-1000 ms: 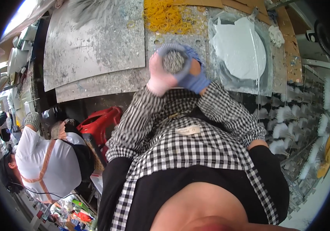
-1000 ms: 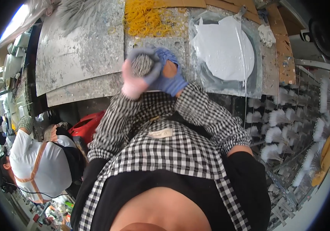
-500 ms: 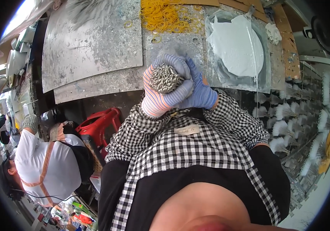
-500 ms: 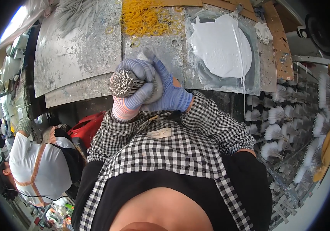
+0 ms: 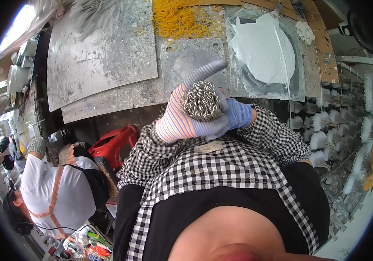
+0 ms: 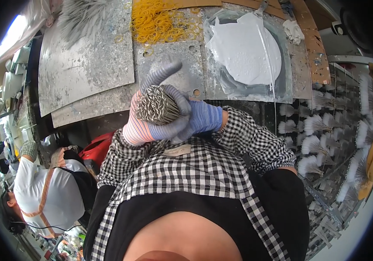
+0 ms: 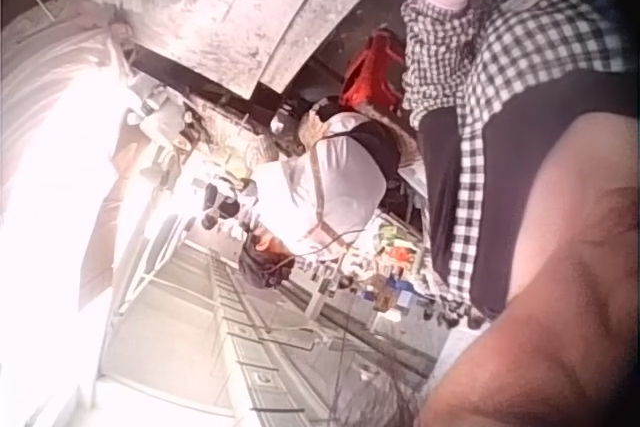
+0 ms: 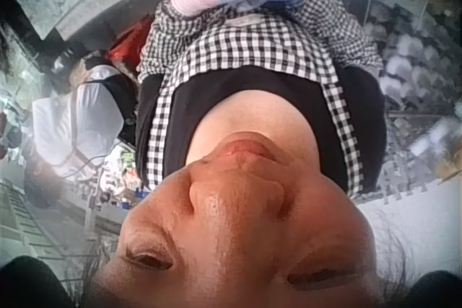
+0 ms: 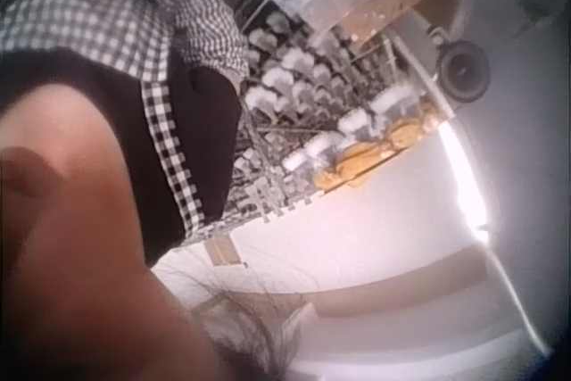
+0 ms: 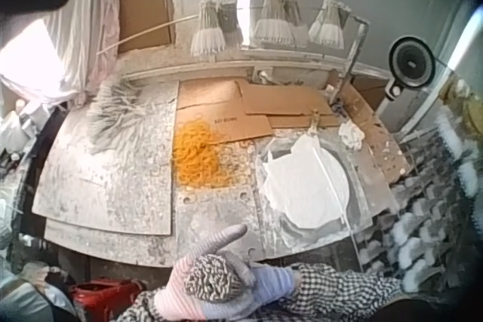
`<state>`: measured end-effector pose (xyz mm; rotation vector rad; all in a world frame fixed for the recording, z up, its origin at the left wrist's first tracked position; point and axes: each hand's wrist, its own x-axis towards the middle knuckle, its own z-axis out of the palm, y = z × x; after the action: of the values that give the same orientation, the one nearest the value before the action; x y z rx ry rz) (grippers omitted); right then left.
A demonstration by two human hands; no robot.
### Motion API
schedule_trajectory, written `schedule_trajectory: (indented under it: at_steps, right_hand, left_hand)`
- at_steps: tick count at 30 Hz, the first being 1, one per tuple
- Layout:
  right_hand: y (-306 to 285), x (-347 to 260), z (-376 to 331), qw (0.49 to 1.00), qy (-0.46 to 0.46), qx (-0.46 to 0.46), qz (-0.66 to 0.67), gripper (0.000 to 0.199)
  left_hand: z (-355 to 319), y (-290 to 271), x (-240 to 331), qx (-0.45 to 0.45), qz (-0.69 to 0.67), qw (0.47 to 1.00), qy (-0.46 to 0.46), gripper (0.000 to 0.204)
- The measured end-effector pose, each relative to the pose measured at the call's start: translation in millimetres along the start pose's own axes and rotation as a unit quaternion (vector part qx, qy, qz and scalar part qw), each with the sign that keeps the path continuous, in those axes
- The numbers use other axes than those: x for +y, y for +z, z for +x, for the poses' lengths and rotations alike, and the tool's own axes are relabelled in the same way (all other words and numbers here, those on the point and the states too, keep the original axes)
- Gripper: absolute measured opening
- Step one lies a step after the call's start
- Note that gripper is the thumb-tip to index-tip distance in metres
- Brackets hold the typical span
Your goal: Bundling silver fiber strands and securing them with yellow rubber bands to prepare duster-like products.
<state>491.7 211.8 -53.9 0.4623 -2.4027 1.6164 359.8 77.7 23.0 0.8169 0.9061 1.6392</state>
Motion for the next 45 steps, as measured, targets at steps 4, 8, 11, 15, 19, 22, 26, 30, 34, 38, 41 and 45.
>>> schedule_trajectory:
  at_steps: [4,8,11,15,19,22,26,30,34,38,41,45]
  right_hand:
    - [-17,-20,21,0.959,0.272,-0.033,0.075,0.121]
    - [-21,10,31,0.933,0.027,0.153,-0.324,0.113]
    - [8,68,20,0.912,0.107,0.171,-0.358,0.101]
    - [0,58,34,0.868,0.184,0.145,-0.438,0.094]
    - [12,77,21,0.873,0.189,0.162,-0.419,0.097]
    - [16,78,15,0.871,0.24,0.14,-0.405,0.101]
    - [14,76,20,0.857,0.212,0.13,-0.452,0.105]
    - [10,63,24,0.845,0.193,0.105,-0.489,0.101]
    - [-30,25,40,0.899,0.235,0.048,-0.366,0.102]
    - [-92,31,54,0.901,0.237,-0.071,-0.357,0.062]
    - [-125,56,75,0.929,0.158,0.026,-0.332,0.036]
    - [-136,100,116,0.918,0.128,0.047,-0.373,0.025]
  left_hand:
    - [5,1,2,0.102,0.046,0.994,-0.012,0.06]
    - [29,-17,0,0.12,0.407,0.868,0.258,0.03]
    - [49,-54,-63,0.198,0.361,0.865,0.285,0.033]
    - [54,-63,-74,0.23,0.298,0.912,0.161,0.033]
    - [57,-68,-80,0.167,0.357,0.902,0.175,0.028]
    - [50,-74,-86,0.171,0.38,0.894,0.168,0.025]
    - [56,-67,-86,0.179,0.364,0.891,0.205,0.028]
    - [52,-68,-87,0.214,0.477,0.823,0.223,0.043]
    - [52,-75,-57,0.157,0.498,0.82,0.234,0.032]
    - [56,-70,-29,0.138,0.423,0.836,0.322,0.03]
    - [46,-78,-57,0.186,0.418,0.852,0.255,0.027]
    - [44,-77,-43,0.209,0.428,0.845,0.242,0.028]
